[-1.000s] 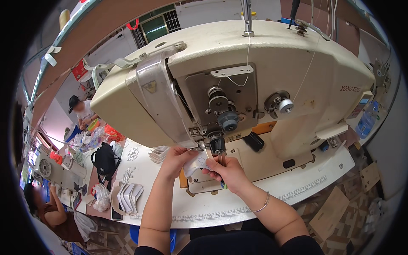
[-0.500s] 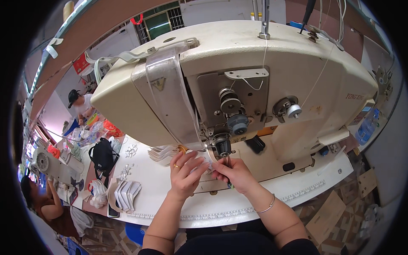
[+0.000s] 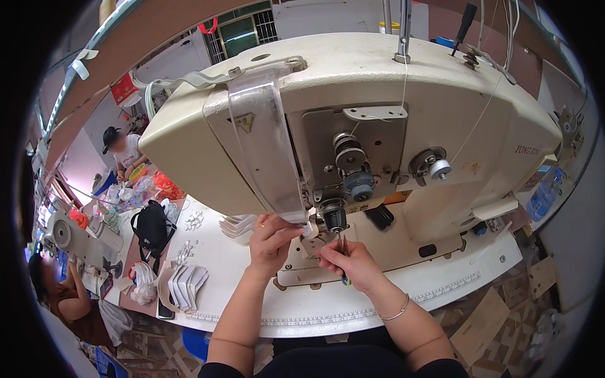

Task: The person operates an industrial sewing machine to stitch white fabric pieces, likely face masks. They repeatedly pick up a piece, align it under the needle, sew a seam, and place the finished item on a growing pile to the left.

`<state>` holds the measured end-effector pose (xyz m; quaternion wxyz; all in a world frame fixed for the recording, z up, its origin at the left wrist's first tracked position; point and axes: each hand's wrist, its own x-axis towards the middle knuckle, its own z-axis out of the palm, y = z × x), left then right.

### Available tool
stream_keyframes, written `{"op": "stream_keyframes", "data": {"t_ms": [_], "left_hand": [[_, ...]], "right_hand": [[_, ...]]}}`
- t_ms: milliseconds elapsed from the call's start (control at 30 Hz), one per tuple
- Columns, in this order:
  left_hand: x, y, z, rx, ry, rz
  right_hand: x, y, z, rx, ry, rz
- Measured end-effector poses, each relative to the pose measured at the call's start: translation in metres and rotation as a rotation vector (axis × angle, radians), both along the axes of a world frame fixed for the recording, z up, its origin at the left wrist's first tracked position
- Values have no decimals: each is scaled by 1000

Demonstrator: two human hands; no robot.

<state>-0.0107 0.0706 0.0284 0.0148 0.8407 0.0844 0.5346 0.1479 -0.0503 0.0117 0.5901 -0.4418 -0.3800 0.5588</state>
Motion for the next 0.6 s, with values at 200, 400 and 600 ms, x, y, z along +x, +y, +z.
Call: {"op": "stream_keyframes", "data": {"t_ms": [200,400,600], "left_hand": [[4,13,-3,-148,-15,-13],[7,23,-5,-254,-65,-123],[8,27,-11,-321,-61,-134]], "right_hand": [[1,-6,-6,-12,16,6],[3,-10,-13,-52,6,1],[1,-9,-15,-41,23,14]]}}
